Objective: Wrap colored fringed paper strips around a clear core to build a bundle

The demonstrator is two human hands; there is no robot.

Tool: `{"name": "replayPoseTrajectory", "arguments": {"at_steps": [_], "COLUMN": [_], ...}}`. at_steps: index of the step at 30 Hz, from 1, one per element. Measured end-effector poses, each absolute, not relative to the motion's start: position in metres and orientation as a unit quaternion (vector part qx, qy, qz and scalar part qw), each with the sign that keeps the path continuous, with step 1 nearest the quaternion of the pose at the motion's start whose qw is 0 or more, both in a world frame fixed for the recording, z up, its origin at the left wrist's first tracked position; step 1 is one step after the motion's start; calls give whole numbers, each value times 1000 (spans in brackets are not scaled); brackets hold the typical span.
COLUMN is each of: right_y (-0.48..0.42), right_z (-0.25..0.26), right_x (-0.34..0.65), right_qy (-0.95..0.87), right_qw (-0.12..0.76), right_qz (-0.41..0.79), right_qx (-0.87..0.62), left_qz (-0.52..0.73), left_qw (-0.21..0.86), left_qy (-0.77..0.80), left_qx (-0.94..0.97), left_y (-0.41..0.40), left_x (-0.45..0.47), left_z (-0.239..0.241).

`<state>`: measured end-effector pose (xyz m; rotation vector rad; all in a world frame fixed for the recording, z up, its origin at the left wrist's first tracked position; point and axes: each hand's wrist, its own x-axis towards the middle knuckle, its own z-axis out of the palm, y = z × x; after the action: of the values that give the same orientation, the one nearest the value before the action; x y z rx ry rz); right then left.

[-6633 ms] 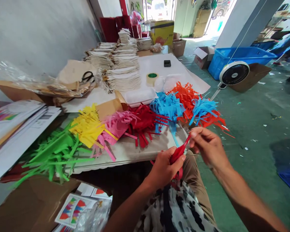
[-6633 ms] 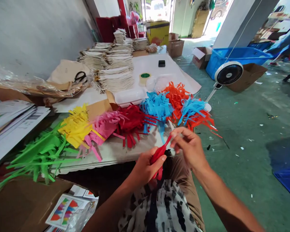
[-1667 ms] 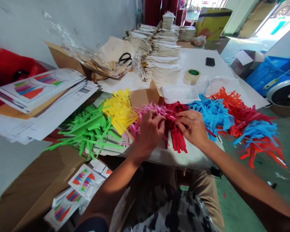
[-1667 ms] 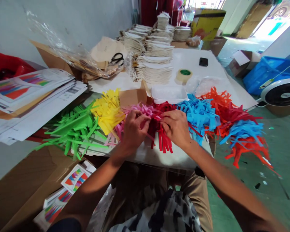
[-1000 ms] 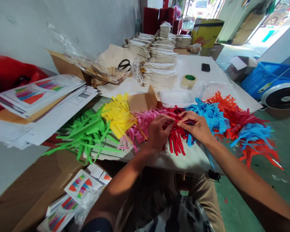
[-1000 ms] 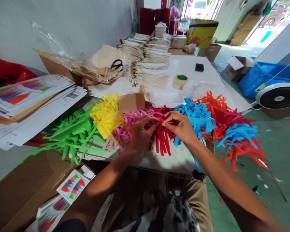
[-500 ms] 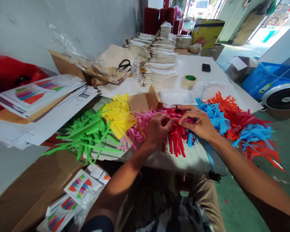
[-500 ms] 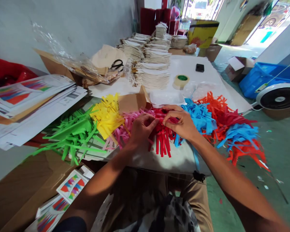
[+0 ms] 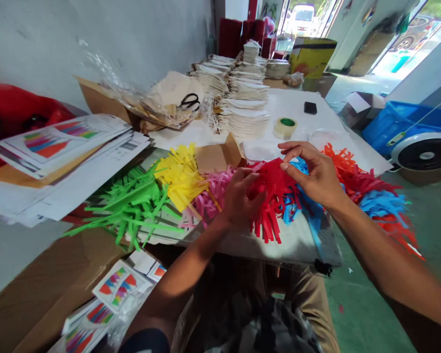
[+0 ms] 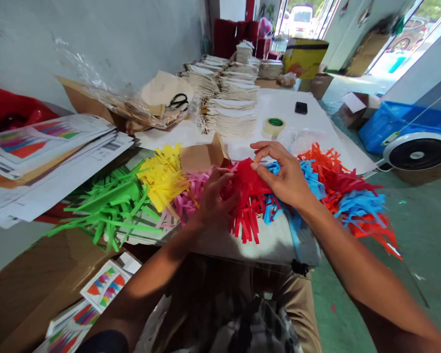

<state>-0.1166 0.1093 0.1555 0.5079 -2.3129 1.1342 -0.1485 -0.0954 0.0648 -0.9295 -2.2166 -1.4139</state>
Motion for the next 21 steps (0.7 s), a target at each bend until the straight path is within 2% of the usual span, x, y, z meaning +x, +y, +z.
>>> {"name": "replayPoseTrajectory", "arguments": {"at_steps": [7,11,17,21], "right_y": [112,141,168,143], "right_z": [177,197,227,222], "right_x": [-123,-118,-71,-20], "right_qy": [-774,-740,-701,-749], "right_qw": [323,368,485,500], "right_qz": [522,549,510,422], "right_qx": [153,125,117,101], "left_qz": [-386,-410,-539,-514], "left_qw": [146,150,306,332], "left_qy": [-836,-819,-713,-664], "left_qx": [-362,-372,-328,-430], "left_y": [-97,-109,-116,-88], "left_x": [-154,-148,-135,-109], "left_z": [50,63,134,196]}}
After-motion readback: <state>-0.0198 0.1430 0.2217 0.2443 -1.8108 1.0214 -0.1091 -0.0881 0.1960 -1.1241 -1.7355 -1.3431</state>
